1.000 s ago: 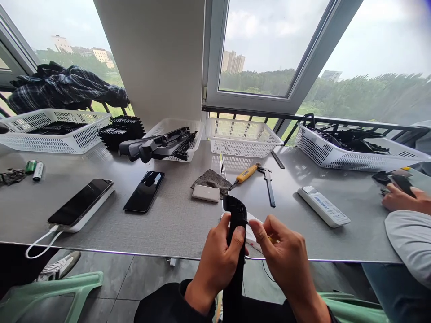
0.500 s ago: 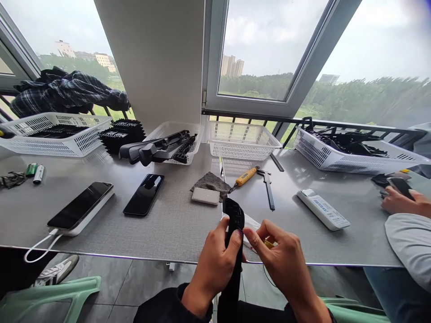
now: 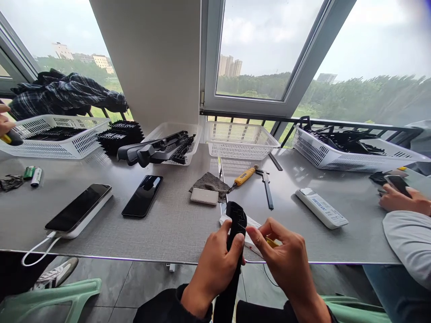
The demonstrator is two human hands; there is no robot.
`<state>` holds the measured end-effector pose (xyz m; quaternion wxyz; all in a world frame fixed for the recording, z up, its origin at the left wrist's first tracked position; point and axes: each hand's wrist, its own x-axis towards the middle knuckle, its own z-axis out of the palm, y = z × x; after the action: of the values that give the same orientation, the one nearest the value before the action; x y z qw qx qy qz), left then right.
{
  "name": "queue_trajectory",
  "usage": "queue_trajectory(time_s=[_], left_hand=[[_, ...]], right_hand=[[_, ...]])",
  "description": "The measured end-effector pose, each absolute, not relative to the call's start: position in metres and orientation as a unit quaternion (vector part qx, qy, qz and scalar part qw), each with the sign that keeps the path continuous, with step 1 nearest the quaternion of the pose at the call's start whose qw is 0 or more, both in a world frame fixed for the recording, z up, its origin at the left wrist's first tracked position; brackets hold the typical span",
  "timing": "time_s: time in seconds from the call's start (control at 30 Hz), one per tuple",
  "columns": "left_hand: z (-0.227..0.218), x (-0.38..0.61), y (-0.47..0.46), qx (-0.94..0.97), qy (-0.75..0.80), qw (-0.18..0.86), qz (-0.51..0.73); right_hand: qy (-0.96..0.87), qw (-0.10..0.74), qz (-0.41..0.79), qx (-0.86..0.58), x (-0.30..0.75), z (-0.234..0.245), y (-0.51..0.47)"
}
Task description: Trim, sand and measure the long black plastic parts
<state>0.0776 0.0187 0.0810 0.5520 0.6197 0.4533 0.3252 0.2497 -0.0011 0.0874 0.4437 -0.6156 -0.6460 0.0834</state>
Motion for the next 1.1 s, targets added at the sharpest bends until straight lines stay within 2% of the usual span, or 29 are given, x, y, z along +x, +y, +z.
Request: queue_trajectory(time_s=[0.23,0.4,0.77,1.1], left_hand=[[0.0797,0.0799,0.0191,0.609,0.461,0.555,0.329],[0.0831,0.0797,0.0188,0.611,0.447,0.561,0.334],[0.0834,0.0760,0.0196,0.609,0.459,0.557,0.330],[0.0853,0.0767,0.0185,0.609,0.429,0.580,0.331]], right_hand=[[-0.644,0.437,0.092,-0.621,0.2504,0.0886,-0.0013],[-0.597,0.479,0.068,-0.640,0.2548,0.0931,-0.0014],[-0.640,0.444,0.085,-0.622,0.2512,0.0941,-0.0015],[-0.599,0.462,0.100,-0.646,0.2591,0.0904,0.0005]])
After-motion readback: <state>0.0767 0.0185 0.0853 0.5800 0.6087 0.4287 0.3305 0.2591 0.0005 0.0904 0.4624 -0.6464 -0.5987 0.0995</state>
